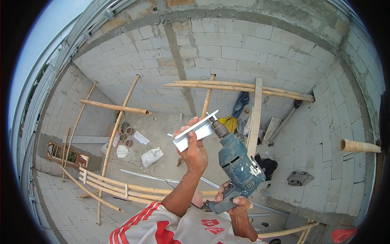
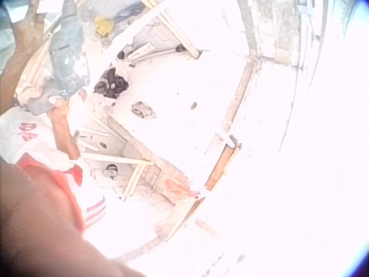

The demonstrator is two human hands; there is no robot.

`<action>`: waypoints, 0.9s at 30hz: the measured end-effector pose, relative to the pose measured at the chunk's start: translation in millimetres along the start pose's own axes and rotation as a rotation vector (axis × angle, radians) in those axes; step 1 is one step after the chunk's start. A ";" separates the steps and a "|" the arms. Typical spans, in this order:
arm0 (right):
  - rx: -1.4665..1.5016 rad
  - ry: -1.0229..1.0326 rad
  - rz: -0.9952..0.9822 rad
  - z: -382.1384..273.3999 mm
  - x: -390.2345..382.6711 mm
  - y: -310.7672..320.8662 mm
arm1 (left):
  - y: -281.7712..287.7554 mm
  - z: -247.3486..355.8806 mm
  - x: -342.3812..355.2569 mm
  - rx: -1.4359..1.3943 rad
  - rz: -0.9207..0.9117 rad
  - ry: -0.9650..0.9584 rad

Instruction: The person places screws onto a power drill bit, positions metal brackets against the steel roof framing, and drives the screws into the frame using the drill.

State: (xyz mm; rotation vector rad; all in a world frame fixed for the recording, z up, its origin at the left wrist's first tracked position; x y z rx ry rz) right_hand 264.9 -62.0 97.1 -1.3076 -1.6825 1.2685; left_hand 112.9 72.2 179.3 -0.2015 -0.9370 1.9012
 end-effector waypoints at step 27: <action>-0.045 0.056 -0.093 -9.8 -2.3 -6.4 | -13.8 15.3 6.6 -0.041 -0.055 -0.066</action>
Point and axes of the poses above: each hand's wrist, its own x-axis towards the middle knuckle, its own y-axis out of the back of the hand, z = x × y, the point moved 6 cm from there along x, towards the middle knuckle, and after that the axes turned 2 degrees about y, right-handed, at the moved point
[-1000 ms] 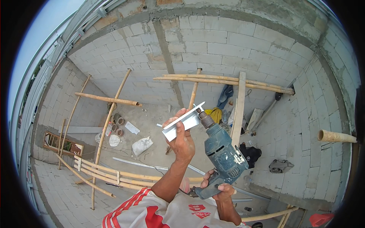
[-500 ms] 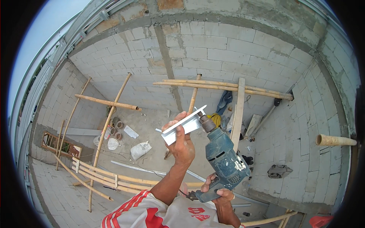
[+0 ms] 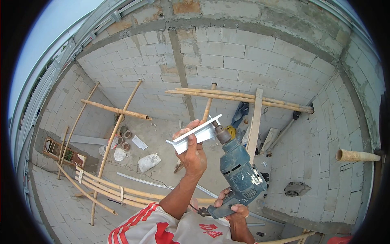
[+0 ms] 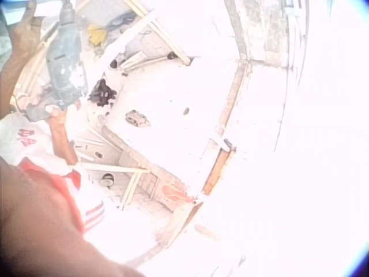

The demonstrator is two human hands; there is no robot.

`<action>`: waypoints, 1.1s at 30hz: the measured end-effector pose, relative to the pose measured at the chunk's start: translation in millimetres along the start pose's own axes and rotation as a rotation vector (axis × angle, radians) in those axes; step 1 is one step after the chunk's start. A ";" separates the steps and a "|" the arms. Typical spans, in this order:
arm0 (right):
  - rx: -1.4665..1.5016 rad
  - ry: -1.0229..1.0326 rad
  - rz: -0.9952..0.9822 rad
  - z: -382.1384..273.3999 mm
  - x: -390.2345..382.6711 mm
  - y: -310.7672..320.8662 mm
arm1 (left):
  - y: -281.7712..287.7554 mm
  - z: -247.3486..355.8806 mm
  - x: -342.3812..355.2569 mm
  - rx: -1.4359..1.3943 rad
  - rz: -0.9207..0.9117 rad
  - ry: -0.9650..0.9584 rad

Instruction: The person places screws onto a power drill bit, positions metal brackets against the steel roof framing, and drives the screws into the frame using the drill.

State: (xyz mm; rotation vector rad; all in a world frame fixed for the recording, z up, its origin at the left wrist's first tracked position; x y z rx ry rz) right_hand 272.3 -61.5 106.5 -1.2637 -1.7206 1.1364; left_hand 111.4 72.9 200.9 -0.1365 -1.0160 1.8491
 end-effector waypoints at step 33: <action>-0.163 0.088 0.005 -16.8 17.9 -20.9 | -87.6 121.7 176.7 0.885 -0.307 -0.371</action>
Point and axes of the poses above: each hand's wrist, its own x-axis towards the middle knuckle, its own y-axis out of the back of the hand, z = x × y, the point moved 6 cm from there along x, towards the middle knuckle, and after that the axes turned 2 degrees about y, right-handed, at the moved point
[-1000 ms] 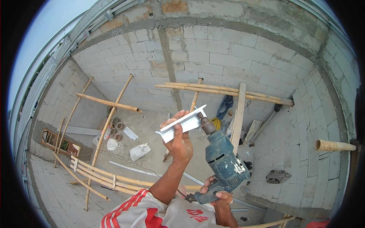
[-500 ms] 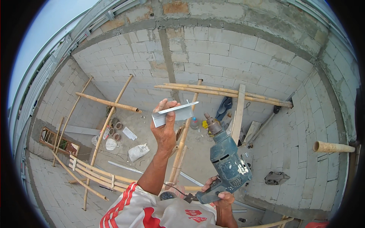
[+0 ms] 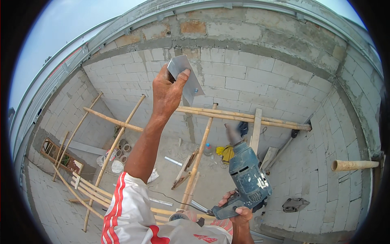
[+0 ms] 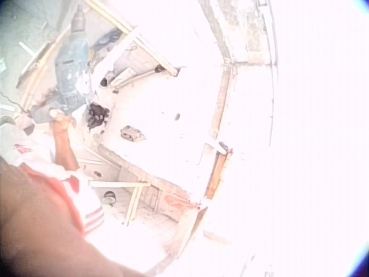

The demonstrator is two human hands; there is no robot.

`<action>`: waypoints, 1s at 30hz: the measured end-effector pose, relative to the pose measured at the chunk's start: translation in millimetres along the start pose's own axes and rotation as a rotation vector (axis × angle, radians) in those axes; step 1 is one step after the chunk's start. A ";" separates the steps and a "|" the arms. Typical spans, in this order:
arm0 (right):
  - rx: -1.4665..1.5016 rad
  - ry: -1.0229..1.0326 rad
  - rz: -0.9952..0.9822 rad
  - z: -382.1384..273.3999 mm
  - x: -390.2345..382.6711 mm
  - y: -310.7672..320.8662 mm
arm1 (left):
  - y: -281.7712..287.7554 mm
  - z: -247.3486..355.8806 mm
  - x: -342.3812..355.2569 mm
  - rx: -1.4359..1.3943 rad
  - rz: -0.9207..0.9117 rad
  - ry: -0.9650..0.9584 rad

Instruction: The person places screws onto a power drill bit, positions metal brackets against the steel roof framing, and drives the screws into the frame using the drill.

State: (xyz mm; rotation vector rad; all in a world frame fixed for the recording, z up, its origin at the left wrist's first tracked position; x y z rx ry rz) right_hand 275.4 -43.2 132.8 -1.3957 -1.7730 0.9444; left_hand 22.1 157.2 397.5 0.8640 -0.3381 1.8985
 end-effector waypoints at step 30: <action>-0.110 0.114 0.067 -5.9 9.1 -25.1 | -45.1 89.5 238.1 0.057 0.113 -0.370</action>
Point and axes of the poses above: each hand's wrist, its own x-axis towards the middle knuckle, its own y-axis out of the back of the hand, z = x × y, the point moved 6 cm from there along x, towards the middle knuckle, and after that the axes turned 2 degrees about y, right-handed, at the moved point
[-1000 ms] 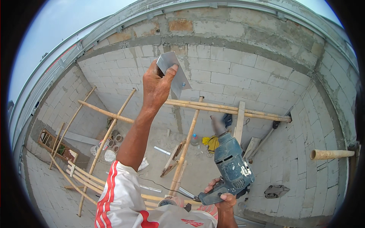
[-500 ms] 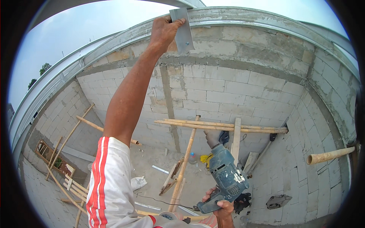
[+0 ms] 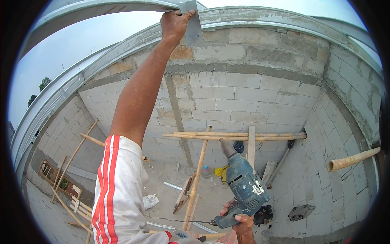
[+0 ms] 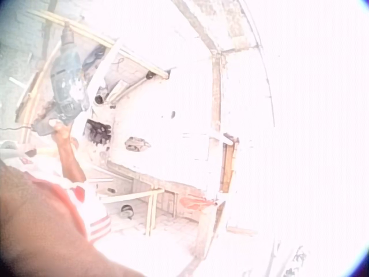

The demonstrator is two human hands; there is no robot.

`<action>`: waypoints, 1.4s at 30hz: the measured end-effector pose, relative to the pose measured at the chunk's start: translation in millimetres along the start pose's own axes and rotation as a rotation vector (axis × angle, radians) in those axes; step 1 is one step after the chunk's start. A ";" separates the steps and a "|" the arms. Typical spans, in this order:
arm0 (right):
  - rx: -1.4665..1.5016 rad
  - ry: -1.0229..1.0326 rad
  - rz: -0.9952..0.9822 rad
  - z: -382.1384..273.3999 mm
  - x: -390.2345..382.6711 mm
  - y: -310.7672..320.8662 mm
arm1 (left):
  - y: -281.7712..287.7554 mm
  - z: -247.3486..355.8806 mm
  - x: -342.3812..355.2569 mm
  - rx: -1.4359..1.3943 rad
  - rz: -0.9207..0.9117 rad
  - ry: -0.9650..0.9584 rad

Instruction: The person places screws onto a power drill bit, positions metal brackets against the steel roof framing, and drives the screws into the frame using the drill.

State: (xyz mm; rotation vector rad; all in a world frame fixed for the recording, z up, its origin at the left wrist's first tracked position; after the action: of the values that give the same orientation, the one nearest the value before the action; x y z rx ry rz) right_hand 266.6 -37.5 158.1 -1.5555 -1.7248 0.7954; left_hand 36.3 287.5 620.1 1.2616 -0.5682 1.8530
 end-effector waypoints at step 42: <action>-0.120 0.263 0.124 -55.3 34.7 35.8 | -5.2 10.2 -0.1 0.098 0.461 -0.226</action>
State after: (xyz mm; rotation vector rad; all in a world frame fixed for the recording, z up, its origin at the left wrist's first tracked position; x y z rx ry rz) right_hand 330.1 0.8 164.5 -1.7753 -1.5196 0.5254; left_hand 46.2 282.9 623.7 1.5104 -0.9660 2.1434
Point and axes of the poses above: each hand's wrist, its own x-axis towards the middle knuckle, its own y-axis out of the back of the hand, z = x × y, the point moved 6 cm from there along x, towards the middle knuckle, and after that the axes turned 2 degrees about y, right-handed, at the moved point
